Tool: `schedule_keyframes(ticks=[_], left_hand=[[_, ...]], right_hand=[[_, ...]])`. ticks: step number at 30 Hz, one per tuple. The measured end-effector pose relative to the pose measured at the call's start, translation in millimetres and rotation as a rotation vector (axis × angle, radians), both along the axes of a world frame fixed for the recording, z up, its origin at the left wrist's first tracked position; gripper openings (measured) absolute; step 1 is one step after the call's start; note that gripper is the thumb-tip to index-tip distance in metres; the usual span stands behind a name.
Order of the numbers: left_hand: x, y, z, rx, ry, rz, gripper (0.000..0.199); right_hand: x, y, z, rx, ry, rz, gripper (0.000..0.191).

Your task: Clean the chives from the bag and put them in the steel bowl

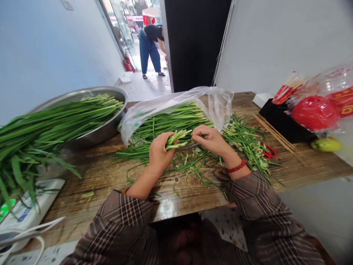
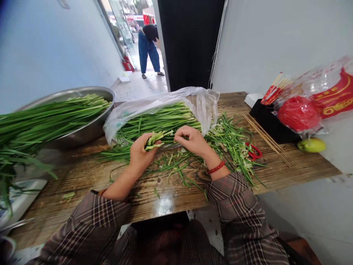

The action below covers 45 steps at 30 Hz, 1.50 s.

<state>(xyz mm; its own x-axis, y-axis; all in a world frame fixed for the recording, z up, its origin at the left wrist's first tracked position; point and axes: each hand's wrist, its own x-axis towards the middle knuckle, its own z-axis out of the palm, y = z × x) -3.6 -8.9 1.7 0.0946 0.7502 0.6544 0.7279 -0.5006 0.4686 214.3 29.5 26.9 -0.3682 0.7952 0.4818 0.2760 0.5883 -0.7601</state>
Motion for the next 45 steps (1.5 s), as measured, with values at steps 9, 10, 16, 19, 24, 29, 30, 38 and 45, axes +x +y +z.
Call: schedule_keyframes(ticks=[9, 10, 16, 19, 24, 29, 30, 38, 45], left_hand=[[1.1, 4.7, 0.4, -0.062, -0.38, 0.017, 0.013], [1.5, 4.5, 1.2, -0.063, -0.401, 0.008, 0.013], [2.3, 3.2, 1.1, -0.069, -0.372, -0.006, 0.013], [2.4, 3.5, -0.2, -0.075, -0.36, -0.017, 0.013], [1.4, 3.1, 2.3, -0.025, -0.368, 0.008, 0.012], [1.8, -1.6, 11.8, 0.011, -0.47, 0.005, 0.023], [2.3, -2.6, 13.3, 0.003, -0.48, -0.016, 0.025], [2.3, -0.9, 6.7, -0.213, -0.268, -0.125, 0.013], [-0.6, 3.6, 3.1, -0.231, -0.266, -0.128, 0.009]], right_hand=[[14.9, 44.7, -24.7, 0.303, -0.187, -0.47, 0.025], [16.0, 49.9, -26.2, 0.311, -0.216, -0.485, 0.027], [15.3, 62.5, -32.6, 0.303, -0.337, -0.534, 0.028], [13.2, 58.8, -30.5, 0.291, -0.327, -0.545, 0.017], [9.0, 43.0, -16.4, 0.332, -0.178, -0.413, 0.009], [1.9, 19.8, 1.2, 0.292, -0.119, -0.103, 0.013], [-0.4, 15.5, 3.9, 0.271, -0.107, -0.045, 0.013], [-23.9, -2.0, 0.8, 0.094, -0.026, -0.081, 0.02], [-22.9, 3.0, -6.3, -0.178, 0.276, -0.227, 0.036]])
